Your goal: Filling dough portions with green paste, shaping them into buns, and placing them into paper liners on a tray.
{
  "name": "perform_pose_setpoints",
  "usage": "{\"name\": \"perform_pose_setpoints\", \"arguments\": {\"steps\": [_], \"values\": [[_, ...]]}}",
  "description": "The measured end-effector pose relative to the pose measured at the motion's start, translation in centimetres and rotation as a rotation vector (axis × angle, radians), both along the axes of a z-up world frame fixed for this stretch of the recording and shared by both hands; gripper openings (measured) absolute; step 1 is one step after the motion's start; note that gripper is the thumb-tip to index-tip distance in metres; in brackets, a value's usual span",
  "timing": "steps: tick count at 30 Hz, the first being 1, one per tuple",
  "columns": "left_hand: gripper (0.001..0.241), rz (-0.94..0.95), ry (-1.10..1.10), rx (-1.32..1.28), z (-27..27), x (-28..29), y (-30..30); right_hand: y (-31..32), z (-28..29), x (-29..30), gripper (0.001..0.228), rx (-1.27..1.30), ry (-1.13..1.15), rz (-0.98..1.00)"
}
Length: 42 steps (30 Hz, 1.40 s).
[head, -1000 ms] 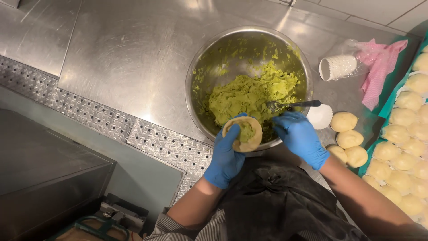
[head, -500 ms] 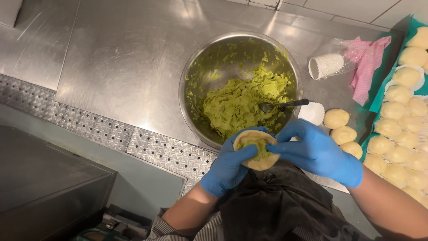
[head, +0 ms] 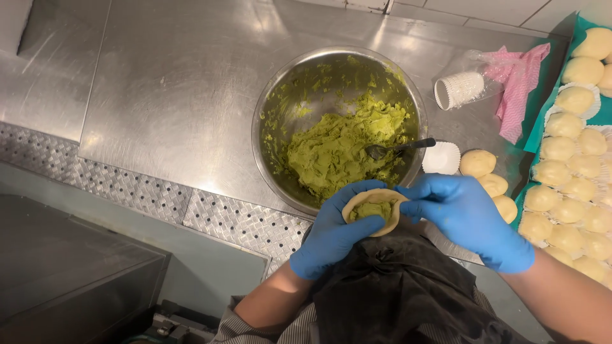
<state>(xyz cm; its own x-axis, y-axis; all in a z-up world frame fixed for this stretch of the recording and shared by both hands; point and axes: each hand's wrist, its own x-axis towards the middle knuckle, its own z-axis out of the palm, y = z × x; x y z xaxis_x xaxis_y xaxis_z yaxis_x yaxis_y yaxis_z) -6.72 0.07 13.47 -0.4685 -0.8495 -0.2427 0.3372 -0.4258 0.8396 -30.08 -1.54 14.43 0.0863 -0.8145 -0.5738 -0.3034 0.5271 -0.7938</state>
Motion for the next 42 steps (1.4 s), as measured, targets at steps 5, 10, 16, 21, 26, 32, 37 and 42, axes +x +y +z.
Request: {"name": "perform_pose_setpoints", "arguments": {"steps": [5, 10, 16, 21, 26, 32, 37, 42], "values": [[0.046, -0.016, -0.179, -0.085, -1.3, -1.2, -0.7, 2.3, 0.8, -1.8, 0.02, -0.855, 0.52, 0.622], [0.054, -0.351, -0.208, -0.117, -0.6, -2.0, -1.6, 2.1, 0.4, -4.5, 0.032, -0.76, 0.417, 0.599], [0.079, -0.604, -0.186, -0.157, 1.1, -5.2, -3.4, 5.0, -0.1, -7.1, 0.03, -0.252, 0.202, 0.206], [0.06, -0.647, -0.112, -0.161, 0.3, -9.0, -3.3, 8.2, 0.2, -8.4, 0.013, -0.265, 0.044, -0.157], [0.038, -0.81, -0.217, -0.149, 1.2, -13.7, -3.3, 11.6, 1.9, -10.7, 0.016, -0.787, 0.529, 0.039], [0.045, -1.171, -0.075, -0.228, 3.0, -19.8, -2.6, 15.4, 0.9, -16.4, 0.057, -0.485, 0.483, 0.216], [0.096, -1.234, -0.335, -0.334, 2.0, -24.5, -1.3, 16.5, 0.2, -21.2, 0.029, -0.304, 0.209, 0.048], [0.058, -1.001, -0.191, 0.249, 1.4, -26.2, 0.0, 18.1, -1.5, -24.3, 0.013, -0.247, -0.09, -0.237]]}}
